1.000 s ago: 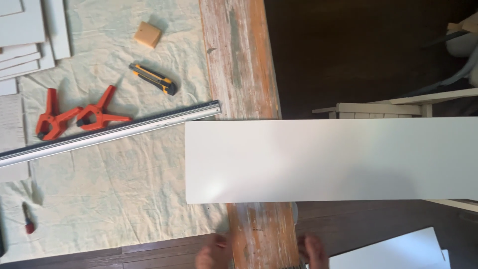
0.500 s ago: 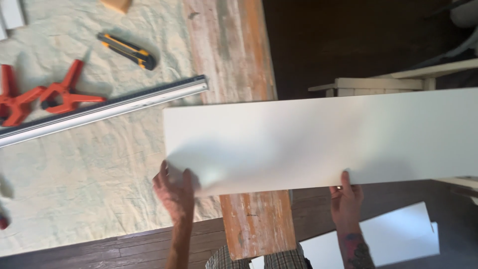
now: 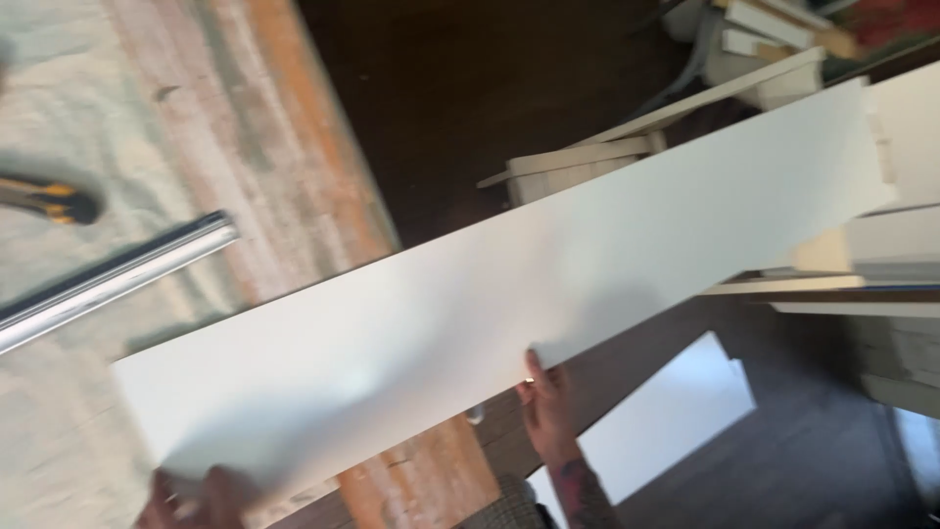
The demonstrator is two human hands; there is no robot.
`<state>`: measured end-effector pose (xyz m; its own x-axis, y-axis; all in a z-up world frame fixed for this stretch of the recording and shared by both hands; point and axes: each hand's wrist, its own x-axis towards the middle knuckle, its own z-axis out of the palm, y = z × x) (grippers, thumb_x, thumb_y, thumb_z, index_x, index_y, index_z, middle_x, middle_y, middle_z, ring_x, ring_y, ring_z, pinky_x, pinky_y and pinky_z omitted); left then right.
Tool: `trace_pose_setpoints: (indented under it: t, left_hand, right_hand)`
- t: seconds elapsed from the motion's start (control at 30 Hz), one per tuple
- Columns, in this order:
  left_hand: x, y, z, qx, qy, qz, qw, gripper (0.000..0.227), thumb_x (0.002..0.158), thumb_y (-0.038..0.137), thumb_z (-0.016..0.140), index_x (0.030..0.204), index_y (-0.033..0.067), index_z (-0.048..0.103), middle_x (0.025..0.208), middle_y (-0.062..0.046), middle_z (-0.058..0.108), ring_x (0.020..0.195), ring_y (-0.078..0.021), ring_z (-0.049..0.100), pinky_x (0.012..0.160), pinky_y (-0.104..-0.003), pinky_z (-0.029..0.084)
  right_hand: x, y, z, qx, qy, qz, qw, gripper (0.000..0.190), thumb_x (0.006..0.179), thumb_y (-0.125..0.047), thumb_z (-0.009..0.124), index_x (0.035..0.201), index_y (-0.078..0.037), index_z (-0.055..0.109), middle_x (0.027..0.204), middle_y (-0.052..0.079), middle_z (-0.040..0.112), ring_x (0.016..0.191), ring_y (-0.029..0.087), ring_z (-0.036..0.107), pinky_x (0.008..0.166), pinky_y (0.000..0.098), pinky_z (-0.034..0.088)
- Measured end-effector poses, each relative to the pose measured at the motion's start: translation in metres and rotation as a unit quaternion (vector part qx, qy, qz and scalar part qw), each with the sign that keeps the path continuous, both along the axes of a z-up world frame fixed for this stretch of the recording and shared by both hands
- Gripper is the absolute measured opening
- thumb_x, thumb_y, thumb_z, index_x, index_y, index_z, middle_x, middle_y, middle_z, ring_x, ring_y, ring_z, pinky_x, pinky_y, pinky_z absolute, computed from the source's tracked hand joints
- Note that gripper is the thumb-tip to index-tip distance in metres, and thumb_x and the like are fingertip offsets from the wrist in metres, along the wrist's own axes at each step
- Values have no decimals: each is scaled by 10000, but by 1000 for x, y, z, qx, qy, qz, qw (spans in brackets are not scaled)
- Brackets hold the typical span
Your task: Measuring and marking a white board using a long metal ruler and a pencil on a workbench.
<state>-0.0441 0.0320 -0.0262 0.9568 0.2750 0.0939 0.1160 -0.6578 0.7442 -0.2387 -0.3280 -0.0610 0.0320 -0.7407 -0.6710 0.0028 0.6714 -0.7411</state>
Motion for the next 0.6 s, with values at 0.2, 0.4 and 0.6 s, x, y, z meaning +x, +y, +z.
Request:
trace_pose_setpoints:
  t: [0.2, 0.4, 0.6]
  left_hand:
    - [8, 14, 24, 4, 144, 27, 989, 704, 830, 238, 739, 1485, 116, 513, 1284, -260, 461, 1071, -402, 546, 676, -619, 620]
    - [-2, 37, -8, 55, 68, -12, 996, 684, 881, 294, 732, 1507, 127, 513, 1243, -258, 488, 1083, -383, 512, 678, -568, 573]
    - [1, 28, 8, 45, 125, -1, 991, 762, 844, 355, 751, 1507, 65, 512, 1302, -218, 473, 1178, -382, 489, 772, -584, 595]
  right_hand:
    - [-4, 2, 11, 31, -11, 91, 995, 151, 927, -204, 780, 1031, -280, 702, 799, -168, 592, 621, -14, 501, 730, 263, 432]
    - [4, 6, 21, 25, -28, 100, 994, 102, 937, -202, 780, 934, -270, 703, 891, -135, 697, 814, 62, 667, 757, 289, 484]
    - [11, 8, 28, 16, -30, 89, 995, 91, 971, -248, 752, 1035, -259, 689, 791, -106, 687, 720, 60, 637, 619, 242, 437]
